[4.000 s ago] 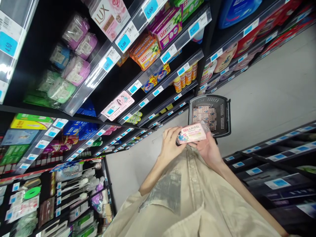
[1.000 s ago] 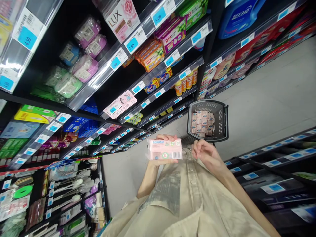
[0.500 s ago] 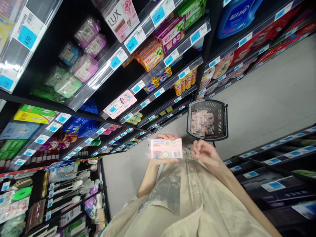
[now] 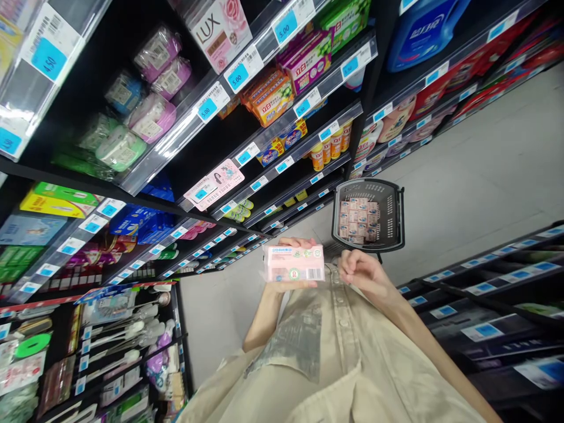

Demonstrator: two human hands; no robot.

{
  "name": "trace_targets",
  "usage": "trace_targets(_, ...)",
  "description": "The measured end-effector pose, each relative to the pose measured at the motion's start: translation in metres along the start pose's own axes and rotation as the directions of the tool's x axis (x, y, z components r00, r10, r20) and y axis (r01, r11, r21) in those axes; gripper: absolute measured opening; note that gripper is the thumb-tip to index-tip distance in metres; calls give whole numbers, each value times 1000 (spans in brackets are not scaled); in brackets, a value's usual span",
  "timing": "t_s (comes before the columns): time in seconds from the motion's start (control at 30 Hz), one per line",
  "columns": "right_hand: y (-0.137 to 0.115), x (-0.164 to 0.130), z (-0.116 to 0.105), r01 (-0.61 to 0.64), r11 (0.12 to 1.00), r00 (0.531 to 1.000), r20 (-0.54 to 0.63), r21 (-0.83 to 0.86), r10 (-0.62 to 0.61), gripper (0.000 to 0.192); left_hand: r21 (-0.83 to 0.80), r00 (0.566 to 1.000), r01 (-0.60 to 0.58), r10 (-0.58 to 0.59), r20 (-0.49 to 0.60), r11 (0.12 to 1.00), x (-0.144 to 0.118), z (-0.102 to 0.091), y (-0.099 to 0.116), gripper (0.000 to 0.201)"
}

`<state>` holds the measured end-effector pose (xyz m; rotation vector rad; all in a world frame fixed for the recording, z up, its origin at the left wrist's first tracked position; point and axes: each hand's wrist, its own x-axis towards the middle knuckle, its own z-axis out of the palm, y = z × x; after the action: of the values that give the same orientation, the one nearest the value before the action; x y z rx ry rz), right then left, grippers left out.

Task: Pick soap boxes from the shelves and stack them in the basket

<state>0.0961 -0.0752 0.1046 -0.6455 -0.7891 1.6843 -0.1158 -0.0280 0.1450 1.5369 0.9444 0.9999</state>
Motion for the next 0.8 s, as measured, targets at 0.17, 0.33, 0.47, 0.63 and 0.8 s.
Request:
trace_targets(0.17,0,0,0,-10,1000,1000,7,0,10,31,-251,984,-172,155,-87,953,-1,2,-1,80)
trace_targets(0.33,-1,-1,0,-19,1000,1000,16,-21,19,28,-216,993,-103,88,-80,971,1,3,7,76)
trace_targets(0.47,-4,-1,1,-45,997,994,100,-58,51,22,-58,996,-43,38,-75,997,3,3,9,69)
trace_targets(0.63,-4,1,4,-80,980,987,121,-180,103,68,377,998,-63,63,12,924,4,4,13,60)
trace_targets(0.8,5,6,3,-179,921,984,-70,-345,165,71,837,967,-61,-177,186,544,1,6,18,65)
